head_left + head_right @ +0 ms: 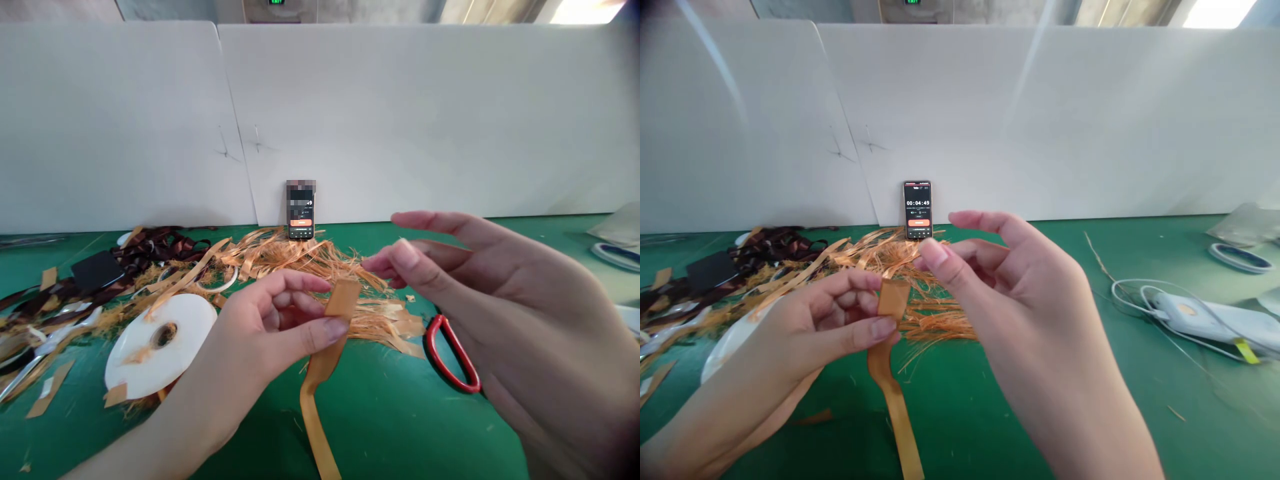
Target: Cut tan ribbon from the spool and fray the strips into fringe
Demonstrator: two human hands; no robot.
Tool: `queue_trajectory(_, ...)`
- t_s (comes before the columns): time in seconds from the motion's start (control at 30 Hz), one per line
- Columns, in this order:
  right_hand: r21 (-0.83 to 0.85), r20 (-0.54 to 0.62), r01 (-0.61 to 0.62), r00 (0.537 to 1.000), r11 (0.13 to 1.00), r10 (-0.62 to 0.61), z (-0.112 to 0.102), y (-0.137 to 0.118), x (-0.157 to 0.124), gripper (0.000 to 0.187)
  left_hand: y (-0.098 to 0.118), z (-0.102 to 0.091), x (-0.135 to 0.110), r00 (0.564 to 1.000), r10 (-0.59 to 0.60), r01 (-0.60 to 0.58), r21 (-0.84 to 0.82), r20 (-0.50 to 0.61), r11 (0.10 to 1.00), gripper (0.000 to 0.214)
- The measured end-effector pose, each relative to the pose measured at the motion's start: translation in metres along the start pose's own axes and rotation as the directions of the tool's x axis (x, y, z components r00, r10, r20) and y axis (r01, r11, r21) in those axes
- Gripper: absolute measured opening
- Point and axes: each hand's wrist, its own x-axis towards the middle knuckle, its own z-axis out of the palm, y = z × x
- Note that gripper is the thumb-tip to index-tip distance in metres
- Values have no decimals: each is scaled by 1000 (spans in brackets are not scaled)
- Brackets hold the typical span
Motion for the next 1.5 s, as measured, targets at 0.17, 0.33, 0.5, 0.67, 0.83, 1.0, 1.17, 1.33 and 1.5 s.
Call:
queue_trajectory(0.17, 113, 177, -82, 982, 990, 61, 2, -2, 1, 33, 2, 0, 1, 1000, -6, 6, -4, 16, 1000, 25)
queue_trajectory(0.33, 16, 95, -6, 995, 1000, 4, 1, 1, 3, 27, 3, 0, 1, 991, -67, 66, 12, 119, 998, 27)
queue_trajectory(0.5, 19, 4, 16, 1000, 1000, -16, 0, 1, 2, 36, 2, 2, 0, 997, -75, 76, -29, 36, 997, 26)
queue_trajectory(0.67, 32, 199, -79, 977, 996, 71, -1, -1, 3, 37, 1, 2, 1, 991, -83, 85, -13, 109, 996, 27)
queue_trajectory(0.83, 62, 91, -20, 996, 998, 14, -1, 1, 4, 34, 0, 2, 1, 993, -88, 90, -15, 82, 996, 27)
queue_trajectory(1.0, 99, 223, -114, 971, 989, 89, -3, 0, 5, 33, 2, 3, 1, 991, -100, 103, -27, 91, 994, 25)
queue_trajectory(1.17, 65, 238, -102, 968, 993, 84, -3, 1, 5, 30, 2, 2, 0, 991, -94, 96, -9, 92, 995, 26)
queue_trajectory(1.33, 31, 84, -11, 996, 999, 9, -5, 0, 4, 33, -2, -2, 2, 993, -47, 49, -21, 109, 999, 27)
queue_trajectory(1.5, 36, 259, -164, 954, 986, 149, -2, -4, 1, 33, -3, -1, 2, 988, -66, 73, -48, 138, 996, 26)
